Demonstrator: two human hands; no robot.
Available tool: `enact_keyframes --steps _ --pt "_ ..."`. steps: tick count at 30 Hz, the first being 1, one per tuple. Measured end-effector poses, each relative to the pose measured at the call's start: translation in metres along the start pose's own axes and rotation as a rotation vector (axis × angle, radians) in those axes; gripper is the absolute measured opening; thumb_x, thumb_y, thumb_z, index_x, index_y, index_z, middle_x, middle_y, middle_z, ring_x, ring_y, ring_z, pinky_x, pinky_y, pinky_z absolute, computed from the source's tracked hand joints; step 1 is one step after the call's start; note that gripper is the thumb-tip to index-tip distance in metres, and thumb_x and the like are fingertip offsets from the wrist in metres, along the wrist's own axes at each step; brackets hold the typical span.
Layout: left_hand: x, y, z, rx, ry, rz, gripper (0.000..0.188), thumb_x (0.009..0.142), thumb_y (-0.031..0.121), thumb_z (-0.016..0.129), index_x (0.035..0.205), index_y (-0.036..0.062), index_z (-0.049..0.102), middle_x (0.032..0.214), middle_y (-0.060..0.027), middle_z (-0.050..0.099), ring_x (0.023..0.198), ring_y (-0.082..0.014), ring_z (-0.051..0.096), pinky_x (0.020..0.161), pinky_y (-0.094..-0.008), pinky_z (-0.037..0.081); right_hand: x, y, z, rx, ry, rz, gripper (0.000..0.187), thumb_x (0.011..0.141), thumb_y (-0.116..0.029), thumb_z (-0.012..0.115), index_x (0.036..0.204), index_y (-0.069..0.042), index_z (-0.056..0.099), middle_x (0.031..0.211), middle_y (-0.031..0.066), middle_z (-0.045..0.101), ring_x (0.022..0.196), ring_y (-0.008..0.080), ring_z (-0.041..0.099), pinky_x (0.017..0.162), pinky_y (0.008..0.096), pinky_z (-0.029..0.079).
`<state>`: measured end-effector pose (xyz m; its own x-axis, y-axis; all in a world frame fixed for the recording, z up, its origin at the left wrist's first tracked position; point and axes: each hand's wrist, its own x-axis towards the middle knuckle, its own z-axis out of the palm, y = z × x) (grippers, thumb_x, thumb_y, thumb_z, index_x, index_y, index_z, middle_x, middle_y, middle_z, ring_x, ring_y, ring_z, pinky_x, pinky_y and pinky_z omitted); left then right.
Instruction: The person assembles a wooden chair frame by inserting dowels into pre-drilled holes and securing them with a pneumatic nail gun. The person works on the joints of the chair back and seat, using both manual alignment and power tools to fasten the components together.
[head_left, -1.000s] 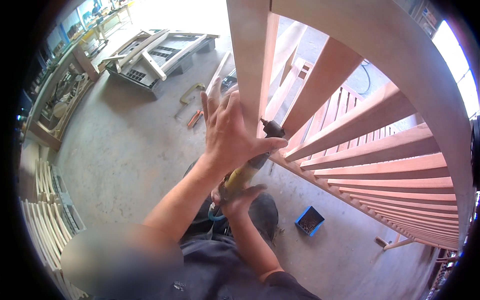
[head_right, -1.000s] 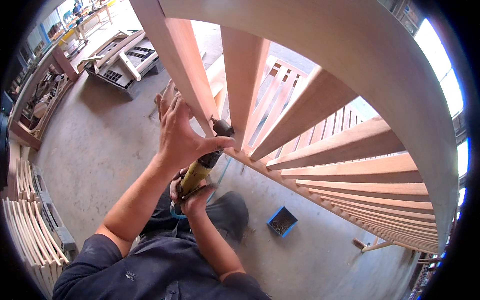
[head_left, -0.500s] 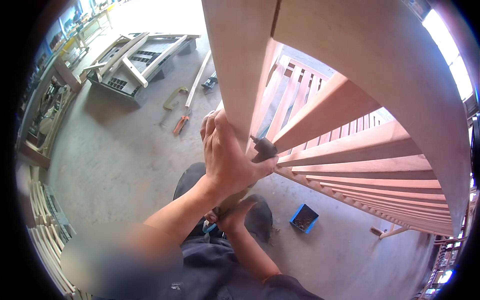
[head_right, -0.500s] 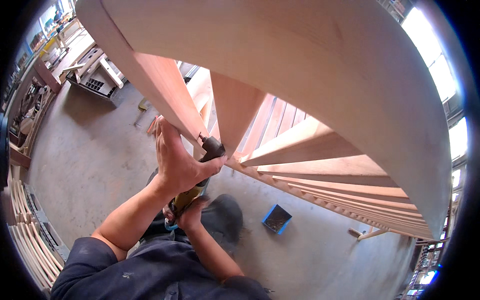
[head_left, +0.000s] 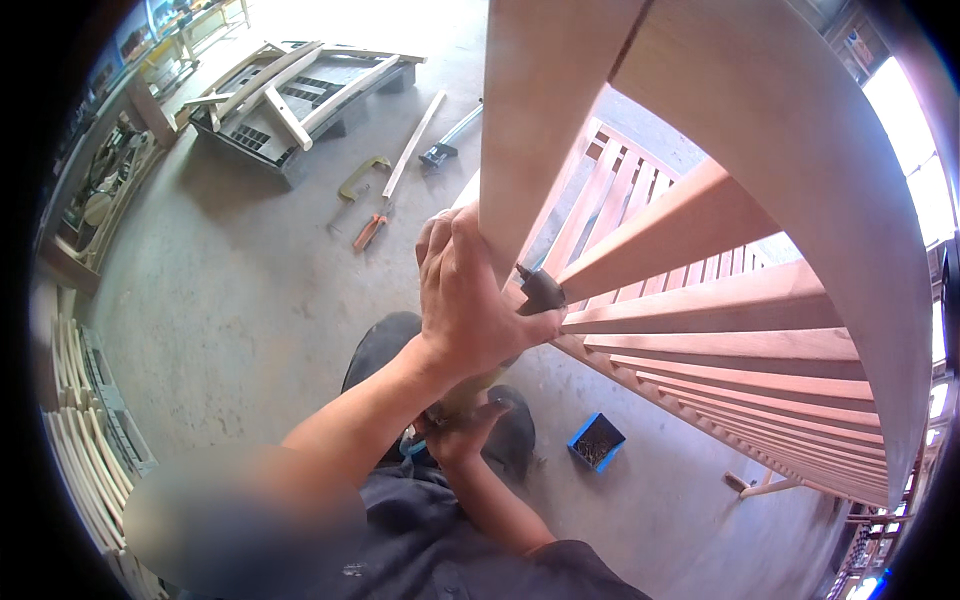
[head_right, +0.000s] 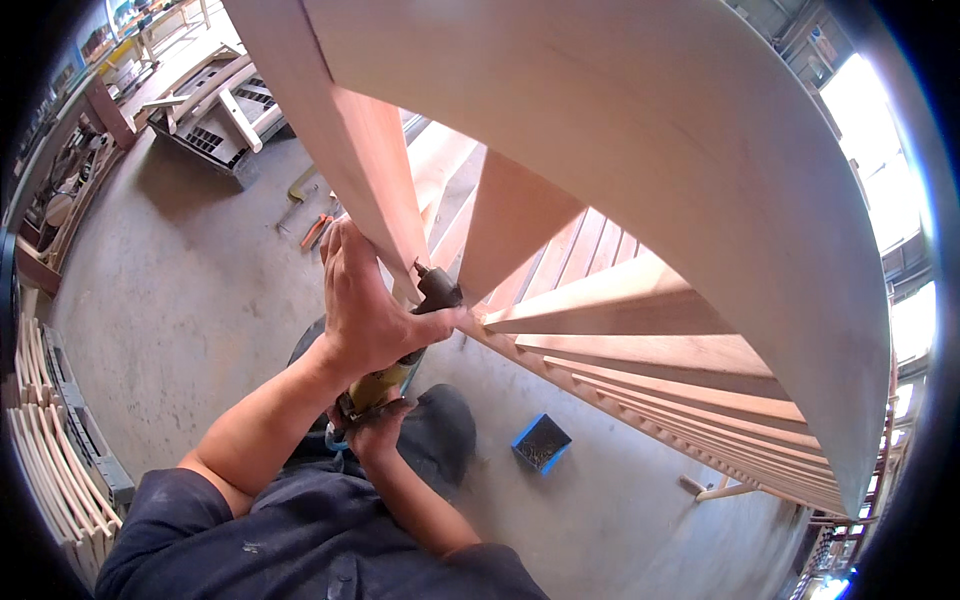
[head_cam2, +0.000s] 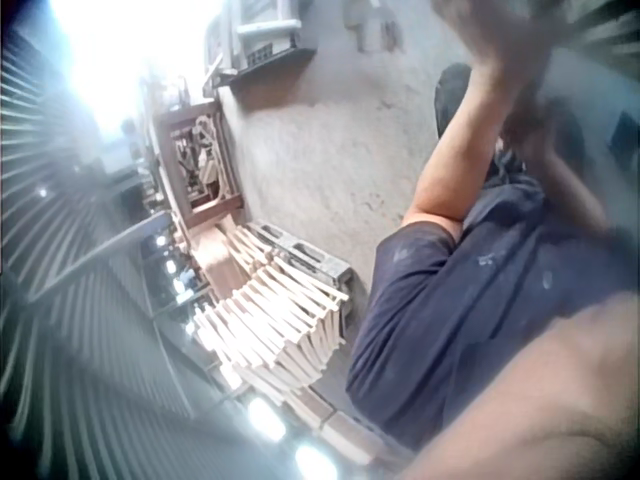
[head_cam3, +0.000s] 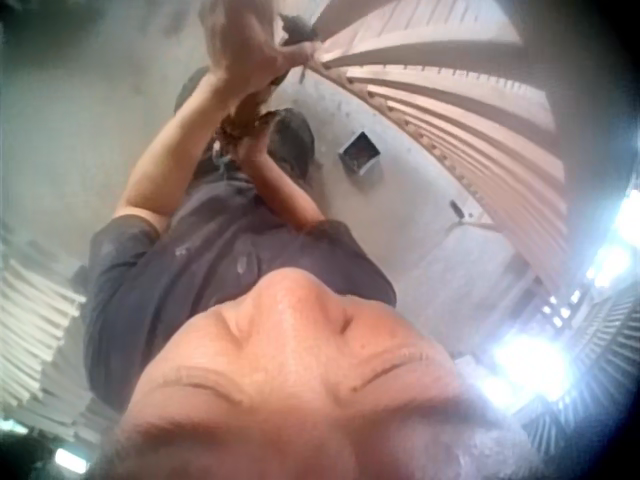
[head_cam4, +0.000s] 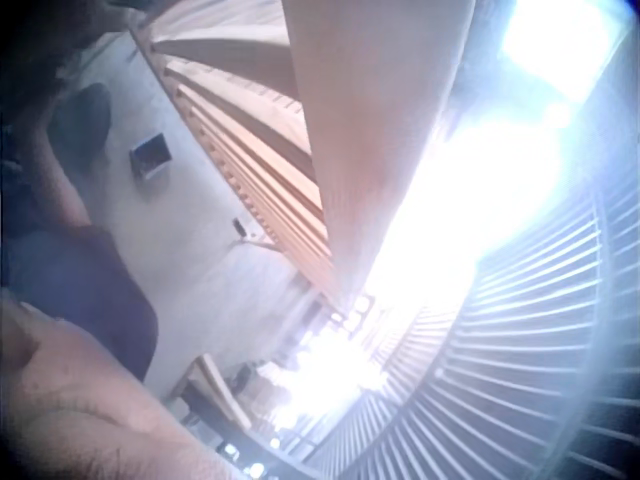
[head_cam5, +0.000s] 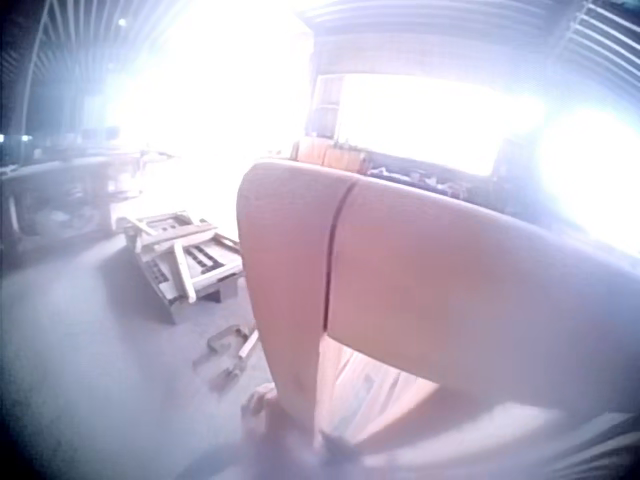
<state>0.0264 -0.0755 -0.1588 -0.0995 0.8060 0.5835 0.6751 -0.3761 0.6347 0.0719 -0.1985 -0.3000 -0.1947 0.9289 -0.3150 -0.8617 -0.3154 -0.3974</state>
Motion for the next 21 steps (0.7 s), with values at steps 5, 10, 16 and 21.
enact_keyframes --steps 5,10,16,21 --pt "0.001 -0.002 0.002 0.020 0.014 0.004 0.098 0.050 0.029 0.089 0.130 0.0024 0.039 0.118 -0.0187 0.053 0.117 -0.0380 0.048 0.107 -0.0487 0.031 0.002 0.002 0.012 -0.064 -0.008 -0.005 0.105 0.066 -0.099 0.040 0.129 -0.015 0.044 0.096 0.0056 0.061 0.073 0.0226 0.063 0.057 0.0352 0.050" --pt "0.000 -0.002 0.003 0.030 -0.003 0.009 0.097 0.050 0.029 0.088 0.129 0.0020 0.039 0.118 -0.0188 0.053 0.116 -0.0379 0.048 0.107 -0.0482 0.031 0.009 0.003 -0.004 -0.049 -0.131 0.070 0.103 0.067 -0.101 0.032 0.116 -0.012 0.050 0.079 0.0040 0.057 0.059 0.0199 0.054 0.050 0.0326 0.043" --pt "0.001 0.000 0.004 0.021 0.042 0.018 0.096 0.050 0.029 0.088 0.129 0.0022 0.039 0.118 -0.0188 0.053 0.116 -0.0380 0.048 0.107 -0.0483 0.032 0.007 -0.002 0.001 -0.117 0.023 0.238 0.109 0.070 -0.102 0.014 0.114 -0.010 0.052 0.067 0.0057 0.052 0.049 0.0216 0.049 0.043 0.0334 0.038" --pt "0.001 -0.002 0.004 0.015 0.015 -0.009 0.096 0.051 0.030 0.087 0.129 0.0030 0.039 0.119 -0.0198 0.052 0.117 -0.0382 0.047 0.107 -0.0492 0.031 0.006 -0.015 0.011 -0.189 0.037 0.228 0.110 0.072 -0.101 0.011 0.112 -0.008 0.054 0.066 0.0079 0.053 0.049 0.0230 0.051 0.043 0.0339 0.039"
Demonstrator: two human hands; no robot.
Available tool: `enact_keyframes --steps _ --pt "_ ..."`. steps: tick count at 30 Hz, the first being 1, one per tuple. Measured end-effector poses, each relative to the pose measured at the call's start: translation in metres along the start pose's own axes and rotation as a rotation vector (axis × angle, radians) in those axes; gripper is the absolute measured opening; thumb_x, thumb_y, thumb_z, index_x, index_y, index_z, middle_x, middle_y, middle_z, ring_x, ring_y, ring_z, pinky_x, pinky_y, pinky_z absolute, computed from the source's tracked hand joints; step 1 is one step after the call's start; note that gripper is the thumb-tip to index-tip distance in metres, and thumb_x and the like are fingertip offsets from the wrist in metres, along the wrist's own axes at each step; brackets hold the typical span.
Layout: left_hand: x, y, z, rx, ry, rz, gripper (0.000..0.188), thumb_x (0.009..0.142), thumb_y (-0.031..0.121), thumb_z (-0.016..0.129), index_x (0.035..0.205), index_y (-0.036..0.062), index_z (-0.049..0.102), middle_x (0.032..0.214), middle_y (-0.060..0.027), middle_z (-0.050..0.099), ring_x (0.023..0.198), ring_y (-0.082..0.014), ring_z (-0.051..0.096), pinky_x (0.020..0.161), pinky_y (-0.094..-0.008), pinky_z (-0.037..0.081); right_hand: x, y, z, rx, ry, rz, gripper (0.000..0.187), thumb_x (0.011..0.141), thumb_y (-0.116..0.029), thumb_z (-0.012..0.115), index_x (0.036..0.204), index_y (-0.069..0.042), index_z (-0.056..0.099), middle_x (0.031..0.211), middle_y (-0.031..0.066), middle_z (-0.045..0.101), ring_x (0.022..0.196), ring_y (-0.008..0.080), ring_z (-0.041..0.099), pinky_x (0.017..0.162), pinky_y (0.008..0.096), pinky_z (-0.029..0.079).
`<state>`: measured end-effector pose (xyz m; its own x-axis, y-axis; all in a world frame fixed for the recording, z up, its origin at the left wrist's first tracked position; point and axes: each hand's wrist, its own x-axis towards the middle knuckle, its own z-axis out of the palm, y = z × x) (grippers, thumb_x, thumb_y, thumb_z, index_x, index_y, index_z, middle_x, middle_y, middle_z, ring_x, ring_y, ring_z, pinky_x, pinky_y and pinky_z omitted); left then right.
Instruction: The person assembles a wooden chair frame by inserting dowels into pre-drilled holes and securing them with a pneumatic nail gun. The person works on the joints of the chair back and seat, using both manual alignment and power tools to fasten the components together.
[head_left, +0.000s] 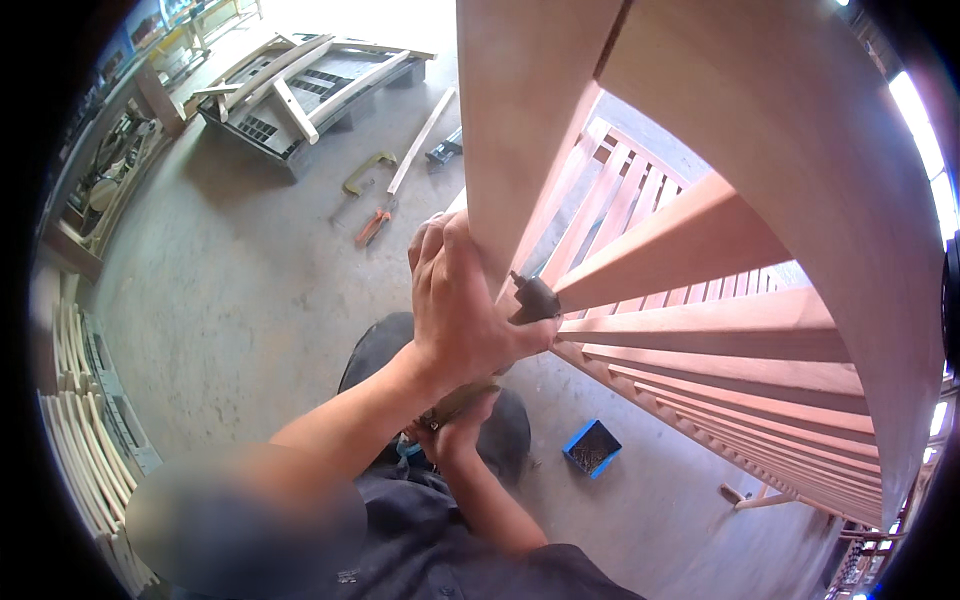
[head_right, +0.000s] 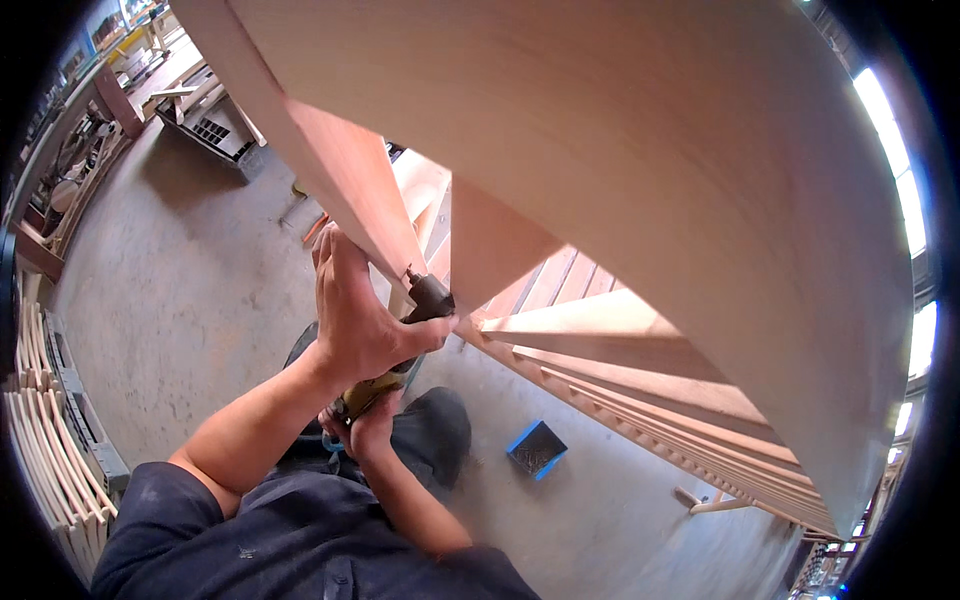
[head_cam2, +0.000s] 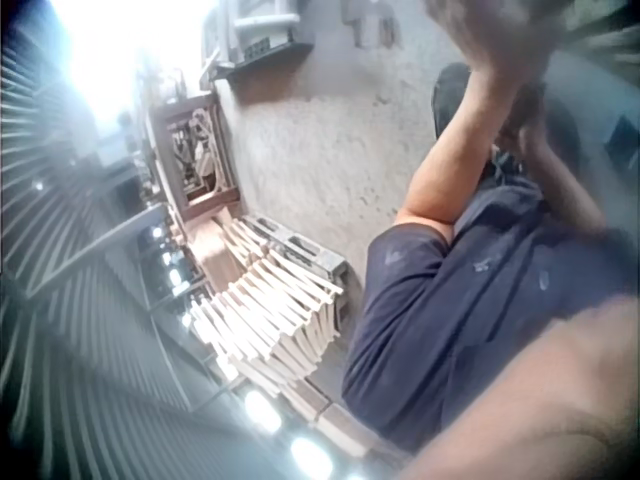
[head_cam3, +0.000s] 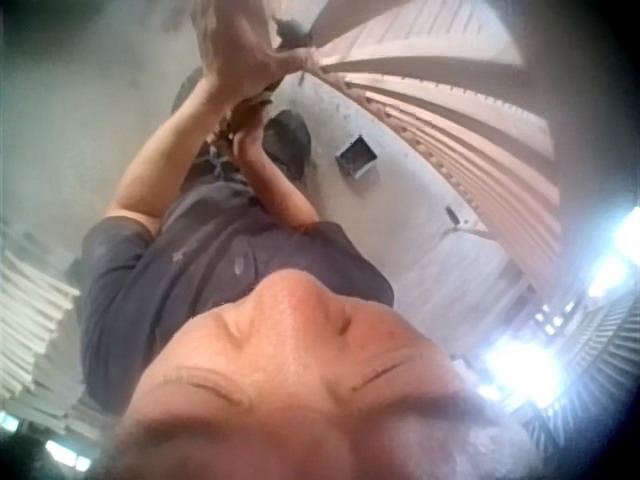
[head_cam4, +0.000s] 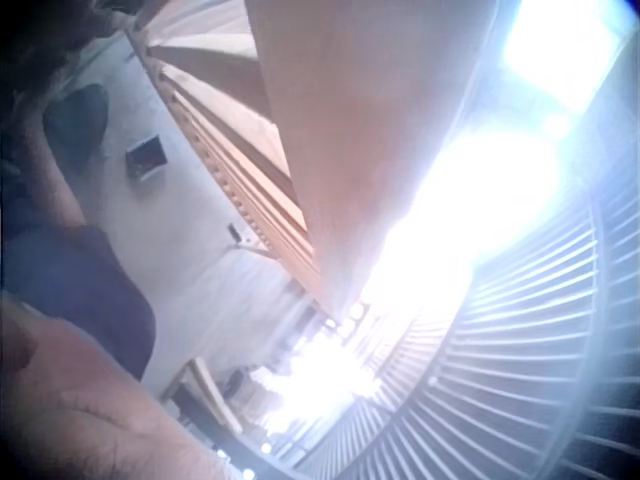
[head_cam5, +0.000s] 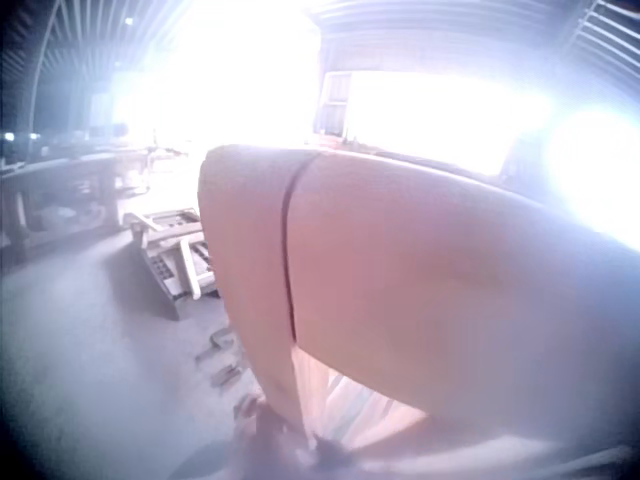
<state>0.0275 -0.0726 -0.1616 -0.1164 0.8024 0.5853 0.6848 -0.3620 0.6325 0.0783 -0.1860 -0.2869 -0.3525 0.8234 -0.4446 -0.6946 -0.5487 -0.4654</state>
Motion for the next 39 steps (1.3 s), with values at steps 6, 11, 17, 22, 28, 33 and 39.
enact_keyframes --steps 6,11,17,22,28,33,39 --pt "0.000 -0.002 0.002 -0.013 0.016 0.002 0.093 0.052 0.030 0.087 0.128 0.0030 0.041 0.119 -0.0201 0.053 0.118 -0.0386 0.048 0.108 -0.0497 0.031 -0.003 -0.007 0.004 -0.017 0.071 0.030 0.110 0.074 -0.099 0.013 0.114 -0.006 0.054 0.069 0.0094 0.057 0.051 0.0242 0.054 0.043 0.0344 0.043" --pt "0.002 -0.001 0.000 -0.021 0.024 0.024 0.091 0.052 0.029 0.086 0.128 0.0030 0.042 0.117 -0.0203 0.054 0.117 -0.0386 0.049 0.108 -0.0503 0.031 -0.004 -0.010 -0.005 -0.056 -0.028 0.030 0.112 0.072 -0.101 0.014 0.115 -0.006 0.055 0.067 0.0094 0.057 0.051 0.0245 0.056 0.046 0.0348 0.046" --pt "0.001 0.002 0.000 -0.035 0.030 0.015 0.088 0.053 0.026 0.084 0.127 0.0025 0.042 0.116 -0.0206 0.055 0.116 -0.0393 0.050 0.107 -0.0511 0.031 -0.006 -0.013 -0.003 -0.057 -0.080 0.032 0.113 0.069 -0.102 0.010 0.111 -0.008 0.056 0.065 0.0075 0.055 0.047 0.0214 0.050 0.044 0.0328 0.039" --pt "0.001 0.003 -0.001 -0.017 0.015 0.013 0.088 0.053 0.026 0.084 0.127 0.0021 0.041 0.115 -0.0208 0.055 0.115 -0.0393 0.050 0.106 -0.0510 0.032 -0.008 -0.015 -0.002 -0.027 -0.164 0.037 0.111 0.069 -0.102 0.012 0.107 -0.009 0.057 0.063 0.0063 0.053 0.046 0.0203 0.049 0.044 0.0321 0.037" --pt "0.003 0.001 -0.001 0.028 0.011 0.067 0.081 0.061 0.036 0.085 0.120 0.0053 0.039 0.109 -0.0165 0.046 0.107 -0.0333 0.048 0.098 -0.0500 0.033 -0.012 -0.016 0.007 0.023 -0.115 0.061 0.110 0.069 -0.102 0.013 0.105 -0.008 0.057 0.063 0.0058 0.054 0.046 0.0199 0.049 0.044 0.0315 0.037" --pt "0.003 0.001 -0.002 0.038 -0.011 0.042 0.082 0.060 0.037 0.086 0.120 0.0054 0.040 0.110 -0.0163 0.046 0.107 -0.0330 0.048 0.099 -0.0498 0.032 -0.010 -0.015 0.001 -0.026 -0.101 0.114 0.122 0.062 -0.106 0.005 0.117 -0.009 0.056 0.071 0.0094 0.057 0.050 0.0225 0.052 0.044 0.0324 0.039" --pt "0.003 0.005 -0.002 0.028 0.010 0.006 0.083 0.057 0.030 0.084 0.122 0.0045 0.041 0.110 -0.0178 0.052 0.109 -0.0353 0.050 0.102 -0.0498 0.033 -0.008 -0.010 -0.006 0.090 -0.128 0.144 0.122 0.059 -0.107 0.004 0.113 -0.010 0.056 0.069 0.0084 0.056 0.050 0.0222 0.052 0.044 0.0320 0.040"
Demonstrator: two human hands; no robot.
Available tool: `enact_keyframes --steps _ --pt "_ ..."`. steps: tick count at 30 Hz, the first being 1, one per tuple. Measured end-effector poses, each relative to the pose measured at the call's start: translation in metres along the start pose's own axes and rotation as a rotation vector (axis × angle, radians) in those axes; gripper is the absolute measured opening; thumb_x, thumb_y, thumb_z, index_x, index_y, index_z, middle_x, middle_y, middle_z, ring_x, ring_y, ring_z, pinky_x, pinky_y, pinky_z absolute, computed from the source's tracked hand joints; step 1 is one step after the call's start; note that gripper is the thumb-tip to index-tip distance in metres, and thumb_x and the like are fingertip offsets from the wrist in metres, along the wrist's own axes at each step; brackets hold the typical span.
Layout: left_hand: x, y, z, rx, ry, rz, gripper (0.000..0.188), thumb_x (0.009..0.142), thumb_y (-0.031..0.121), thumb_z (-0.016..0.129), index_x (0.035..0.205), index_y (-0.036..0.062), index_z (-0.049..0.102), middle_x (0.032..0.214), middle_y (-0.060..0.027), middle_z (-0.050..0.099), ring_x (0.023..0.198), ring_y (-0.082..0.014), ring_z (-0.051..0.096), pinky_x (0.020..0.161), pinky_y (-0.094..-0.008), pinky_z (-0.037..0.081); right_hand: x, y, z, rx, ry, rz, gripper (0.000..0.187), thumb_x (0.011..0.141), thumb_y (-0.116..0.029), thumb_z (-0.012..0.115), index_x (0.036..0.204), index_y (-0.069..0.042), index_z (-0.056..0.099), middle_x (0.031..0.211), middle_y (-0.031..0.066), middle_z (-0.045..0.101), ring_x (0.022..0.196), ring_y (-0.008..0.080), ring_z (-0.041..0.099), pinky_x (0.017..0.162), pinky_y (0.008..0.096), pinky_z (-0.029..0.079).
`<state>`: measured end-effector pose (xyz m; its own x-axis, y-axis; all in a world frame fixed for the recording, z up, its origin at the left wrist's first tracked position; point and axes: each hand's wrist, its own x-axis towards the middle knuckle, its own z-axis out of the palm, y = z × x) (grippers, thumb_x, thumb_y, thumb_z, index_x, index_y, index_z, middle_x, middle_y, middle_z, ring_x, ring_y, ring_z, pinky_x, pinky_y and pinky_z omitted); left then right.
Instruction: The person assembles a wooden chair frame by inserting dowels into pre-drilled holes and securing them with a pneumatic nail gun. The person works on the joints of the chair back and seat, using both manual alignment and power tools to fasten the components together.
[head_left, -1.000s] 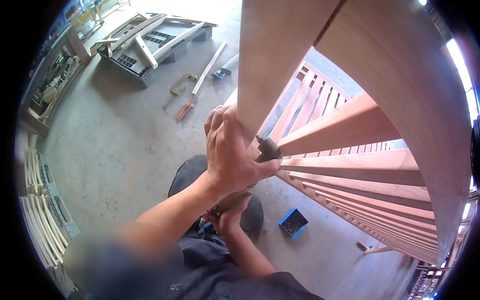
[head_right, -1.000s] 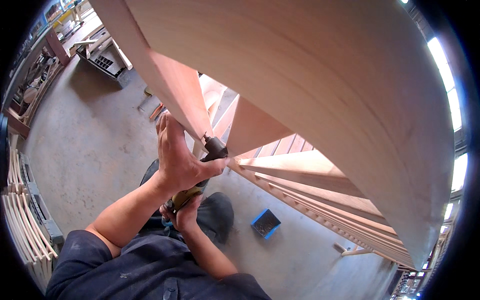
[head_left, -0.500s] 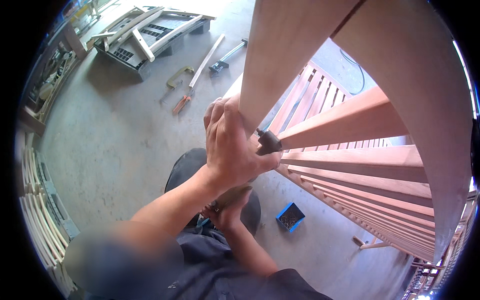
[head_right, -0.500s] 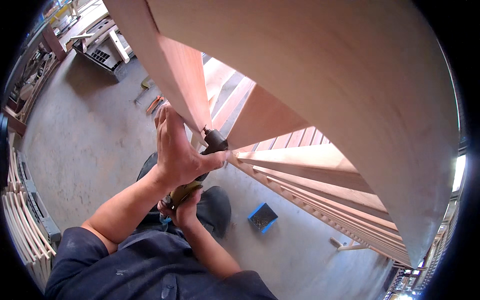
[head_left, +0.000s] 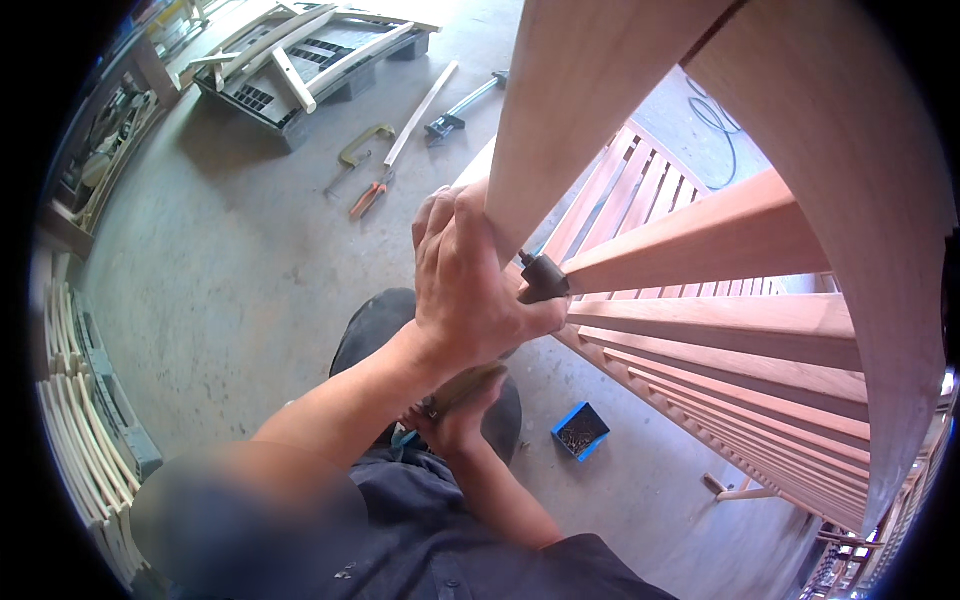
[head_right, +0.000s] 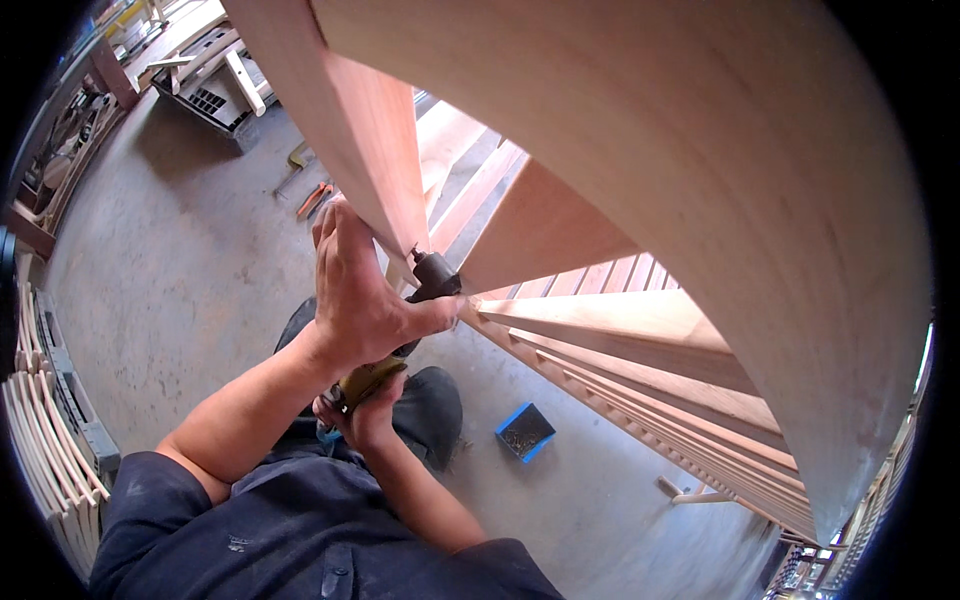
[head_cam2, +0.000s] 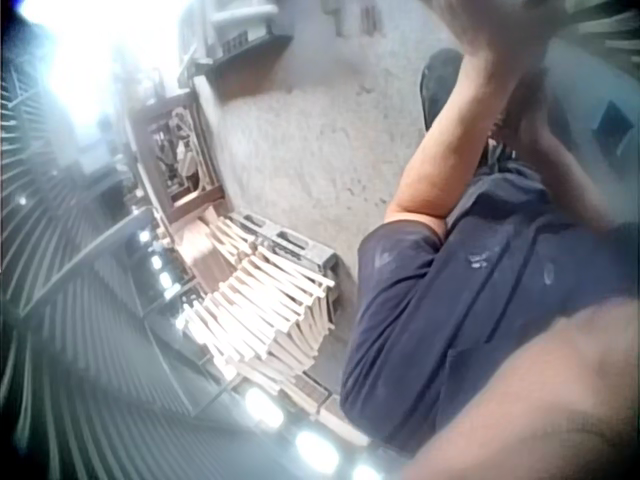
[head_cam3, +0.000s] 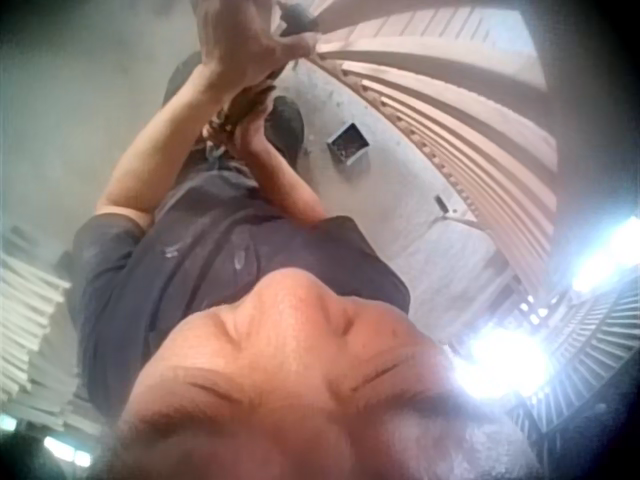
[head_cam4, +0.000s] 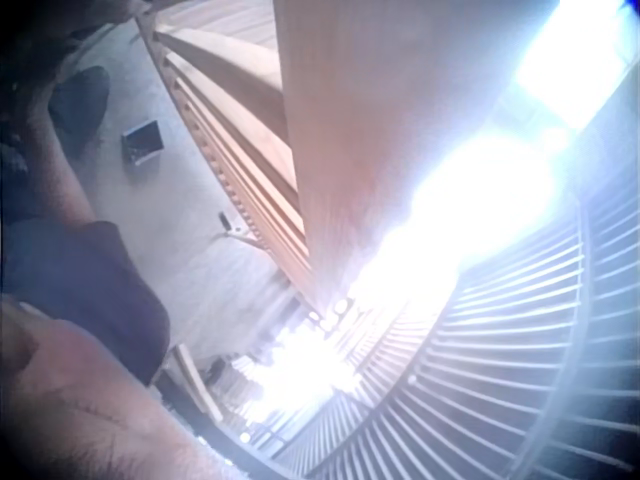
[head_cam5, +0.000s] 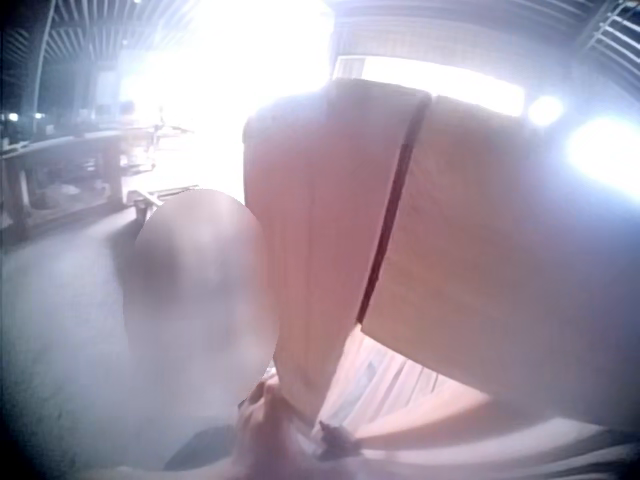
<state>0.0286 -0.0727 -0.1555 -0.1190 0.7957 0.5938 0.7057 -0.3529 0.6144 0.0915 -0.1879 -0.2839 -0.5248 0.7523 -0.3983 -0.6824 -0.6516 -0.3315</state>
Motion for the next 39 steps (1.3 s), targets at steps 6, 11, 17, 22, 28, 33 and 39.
enact_keyframes --steps 6,11,17,22,28,33,39 --pt "-0.002 0.001 0.000 -0.011 0.034 0.011 0.082 0.055 0.025 0.083 0.123 0.0042 0.041 0.110 -0.0185 0.055 0.110 -0.0369 0.051 0.103 -0.0502 0.033 0.000 -0.006 0.009 -0.123 0.059 0.015 0.122 0.058 -0.107 0.003 0.114 -0.012 0.056 0.068 0.0065 0.056 0.051 0.0220 0.053 0.044 0.0328 0.040" --pt "-0.001 0.003 -0.001 -0.005 0.028 -0.002 0.083 0.055 0.025 0.084 0.122 0.0044 0.041 0.110 -0.0181 0.056 0.109 -0.0367 0.051 0.103 -0.0489 0.032 0.001 -0.008 0.026 -0.091 0.218 0.047 0.121 0.059 -0.107 0.005 0.110 -0.011 0.057 0.066 0.0061 0.055 0.050 0.0214 0.053 0.044 0.0324 0.040" --pt "0.001 0.002 -0.001 -0.007 0.043 0.015 0.083 0.054 0.026 0.085 0.121 0.0044 0.042 0.111 -0.0174 0.057 0.110 -0.0362 0.051 0.103 -0.0480 0.032 0.009 -0.003 -0.002 -0.012 -0.100 0.046 0.121 0.057 -0.108 0.004 0.110 -0.012 0.057 0.067 0.0055 0.055 0.051 0.0212 0.052 0.044 0.0325 0.041" --pt "0.000 0.002 -0.001 -0.008 0.047 0.006 0.083 0.054 0.027 0.086 0.121 0.0042 0.042 0.111 -0.0169 0.057 0.111 -0.0366 0.051 0.104 -0.0483 0.032 0.001 -0.008 0.023 -0.048 0.153 0.097 0.122 0.054 -0.109 0.002 0.106 -0.012 0.056 0.066 0.0057 0.054 0.051 0.0220 0.052 0.045 0.0322 0.039" --pt "0.001 0.004 -0.001 -0.009 0.034 0.010 0.084 0.054 0.028 0.087 0.121 0.0044 0.042 0.110 -0.0160 0.058 0.111 -0.0359 0.051 0.105 -0.0488 0.031 0.007 -0.004 -0.009 0.157 -0.271 0.101 0.126 0.051 -0.109 -0.002 0.107 -0.011 0.056 0.073 0.0076 0.057 0.060 0.0248 0.056 0.050 0.0335 0.042" --pt "0.002 0.005 -0.004 -0.002 0.046 0.016 0.084 0.055 0.027 0.088 0.121 0.0048 0.042 0.109 -0.0158 0.058 0.112 -0.0357 0.051 0.106 -0.0486 0.030 0.000 -0.008 0.002 -0.069 -0.048 0.162 0.127 0.051 -0.108 -0.004 0.105 -0.011 0.056 0.073 0.0073 0.055 0.066 0.0238 0.056 0.055 0.0345 0.044" --pt "0.003 0.006 -0.004 -0.028 0.022 -0.006 0.084 0.056 0.027 0.087 0.121 0.0048 0.041 0.110 -0.0165 0.057 0.112 -0.0362 0.050 0.106 -0.0487 0.030 0.006 0.006 -0.020 0.201 -0.279 0.169 0.128 0.052 -0.108 -0.004 0.107 -0.011 0.056 0.079 0.0066 0.057 0.064 0.0225 0.055 0.056 0.0334 0.044"
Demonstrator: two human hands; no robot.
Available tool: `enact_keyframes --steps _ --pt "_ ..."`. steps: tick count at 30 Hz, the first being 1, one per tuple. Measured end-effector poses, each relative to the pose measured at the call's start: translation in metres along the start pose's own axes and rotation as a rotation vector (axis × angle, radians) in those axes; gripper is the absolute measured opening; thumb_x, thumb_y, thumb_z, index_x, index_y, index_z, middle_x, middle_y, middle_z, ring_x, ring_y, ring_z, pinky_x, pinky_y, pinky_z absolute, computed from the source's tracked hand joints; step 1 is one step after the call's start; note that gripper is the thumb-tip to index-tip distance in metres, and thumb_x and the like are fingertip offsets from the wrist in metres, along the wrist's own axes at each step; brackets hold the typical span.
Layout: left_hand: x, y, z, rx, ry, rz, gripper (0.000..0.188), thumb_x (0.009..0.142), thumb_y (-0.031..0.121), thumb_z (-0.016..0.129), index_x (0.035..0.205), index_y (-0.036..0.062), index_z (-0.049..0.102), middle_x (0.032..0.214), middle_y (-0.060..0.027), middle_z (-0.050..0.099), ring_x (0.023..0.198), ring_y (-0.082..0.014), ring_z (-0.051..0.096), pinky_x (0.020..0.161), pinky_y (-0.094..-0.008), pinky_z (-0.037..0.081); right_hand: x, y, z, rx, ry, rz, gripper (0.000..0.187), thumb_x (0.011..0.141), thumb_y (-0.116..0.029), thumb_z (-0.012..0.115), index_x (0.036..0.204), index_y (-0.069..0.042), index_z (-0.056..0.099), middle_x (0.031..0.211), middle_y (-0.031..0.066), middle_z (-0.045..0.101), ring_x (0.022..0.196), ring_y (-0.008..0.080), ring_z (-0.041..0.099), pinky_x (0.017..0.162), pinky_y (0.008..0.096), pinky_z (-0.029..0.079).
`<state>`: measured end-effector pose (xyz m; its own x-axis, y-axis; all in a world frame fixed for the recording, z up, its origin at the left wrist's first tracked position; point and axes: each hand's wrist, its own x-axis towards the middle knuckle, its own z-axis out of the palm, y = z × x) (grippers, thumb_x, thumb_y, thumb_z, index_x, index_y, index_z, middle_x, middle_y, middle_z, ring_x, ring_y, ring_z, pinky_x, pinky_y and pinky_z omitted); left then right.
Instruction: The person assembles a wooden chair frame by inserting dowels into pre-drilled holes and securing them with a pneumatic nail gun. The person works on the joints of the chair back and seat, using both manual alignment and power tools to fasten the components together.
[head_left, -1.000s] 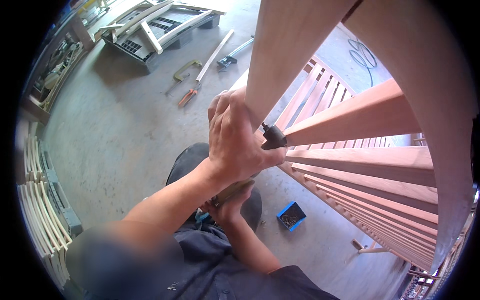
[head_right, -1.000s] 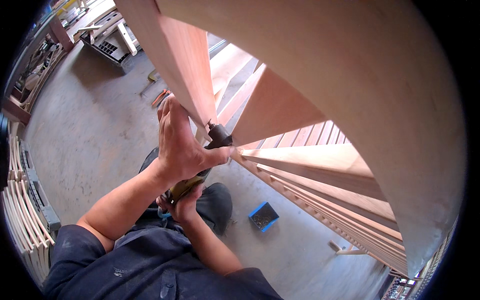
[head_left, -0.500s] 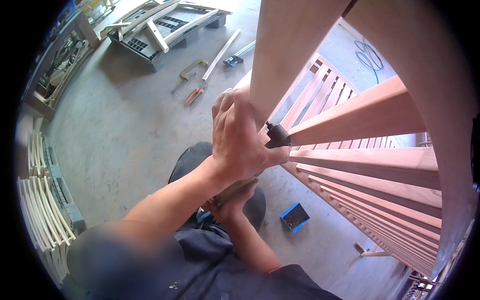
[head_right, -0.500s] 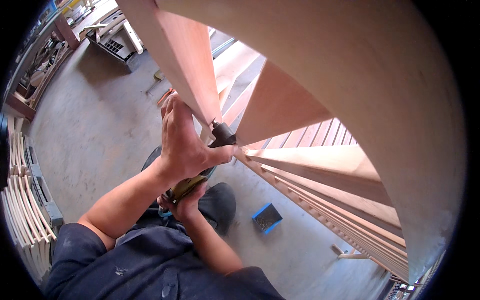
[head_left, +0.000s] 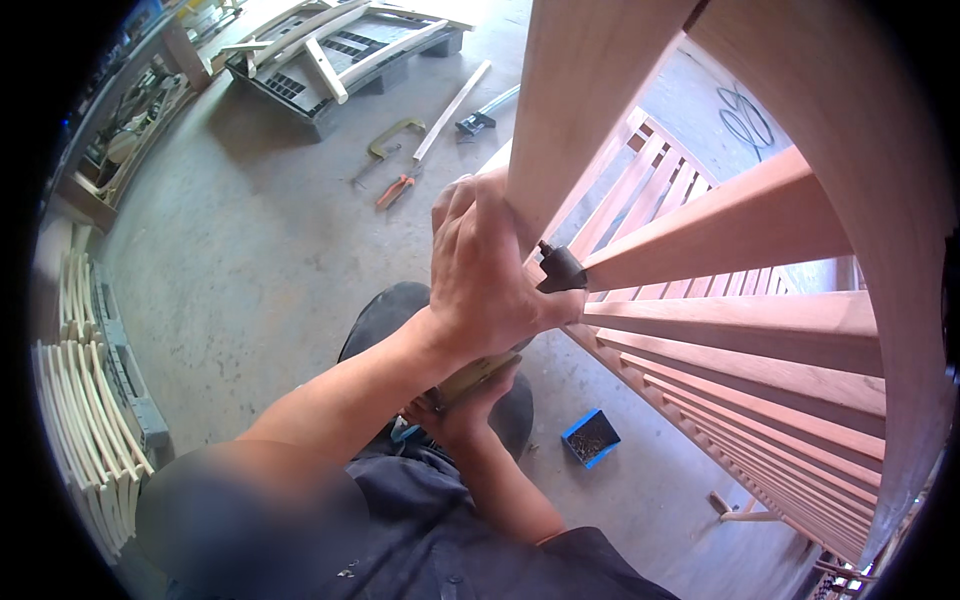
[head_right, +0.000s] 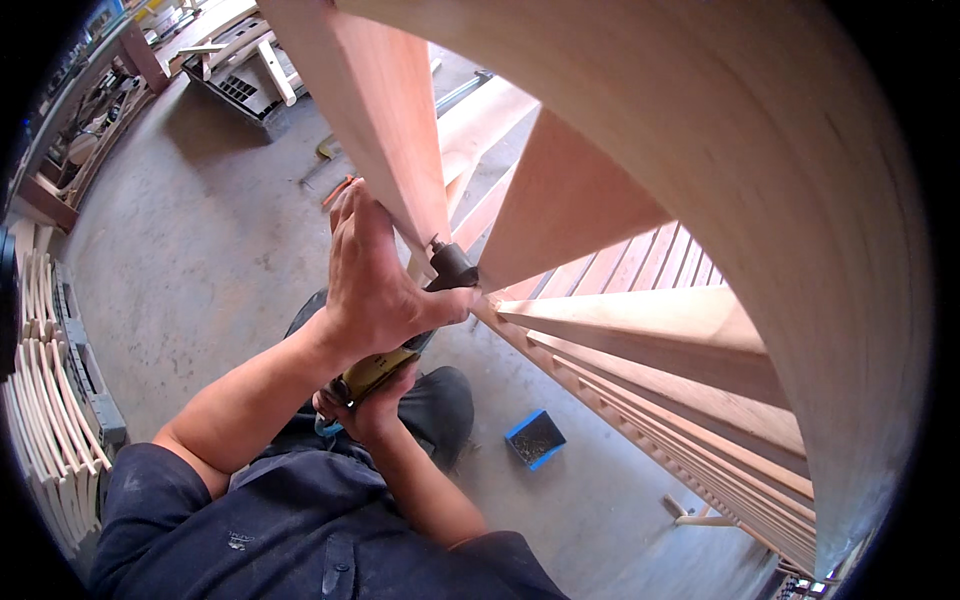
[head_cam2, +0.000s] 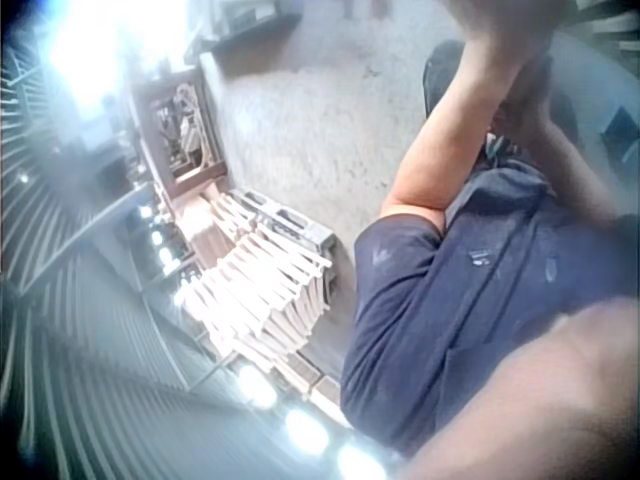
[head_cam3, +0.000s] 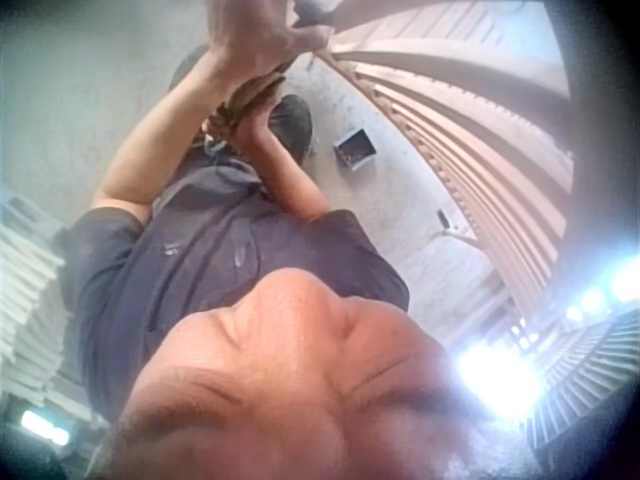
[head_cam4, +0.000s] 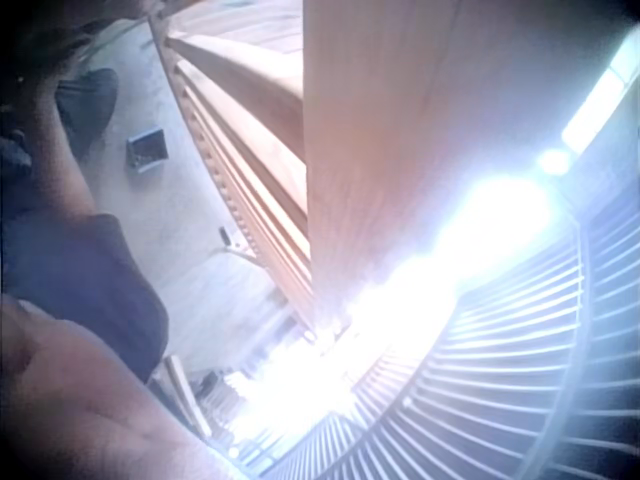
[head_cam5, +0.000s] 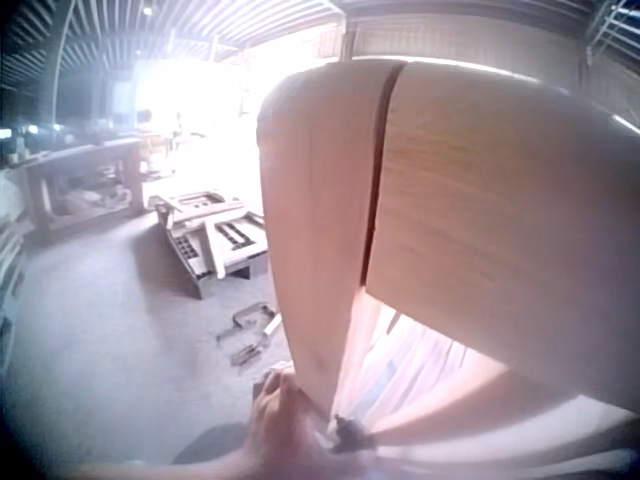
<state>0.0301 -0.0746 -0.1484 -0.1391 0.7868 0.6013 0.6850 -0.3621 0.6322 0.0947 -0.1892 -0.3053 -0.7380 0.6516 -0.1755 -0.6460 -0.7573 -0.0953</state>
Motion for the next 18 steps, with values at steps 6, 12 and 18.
enact_keyframes --steps 6,12,18 --pt "-0.008 -0.009 -0.001 0.101 -0.105 0.027 0.094 0.062 0.040 0.086 0.129 0.0010 0.034 0.118 -0.0204 0.044 0.115 -0.0371 0.045 0.102 -0.0525 0.033 0.007 -0.002 0.060 -0.384 0.539 -0.168 0.123 0.057 -0.107 -0.002 0.111 -0.011 0.055 0.077 0.0064 0.057 0.056 0.0209 0.052 0.050 0.0296 0.040" --pt "-0.009 -0.011 -0.009 -0.075 -0.010 0.020 0.082 0.061 0.029 0.090 0.125 0.0026 0.046 0.122 -0.0189 0.053 0.119 -0.0381 0.048 0.106 -0.0474 0.034 0.011 0.003 0.014 -0.281 0.173 -0.306 0.116 0.062 -0.105 0.005 0.102 -0.009 0.057 0.067 0.0067 0.054 0.049 0.0188 0.050 0.046 0.0310 0.039" --pt "-0.036 -0.026 -0.028 -0.667 -0.483 -0.531 0.053 0.084 0.039 0.079 0.112 -0.0037 0.064 0.102 -0.0149 0.069 0.096 -0.0269 0.067 0.089 -0.0388 0.051 -0.006 -0.005 0.026 -0.358 0.234 -0.420 0.100 0.076 -0.097 0.029 0.115 -0.007 0.050 0.069 0.0060 0.055 0.047 0.0154 0.047 0.047 0.0283 0.039"
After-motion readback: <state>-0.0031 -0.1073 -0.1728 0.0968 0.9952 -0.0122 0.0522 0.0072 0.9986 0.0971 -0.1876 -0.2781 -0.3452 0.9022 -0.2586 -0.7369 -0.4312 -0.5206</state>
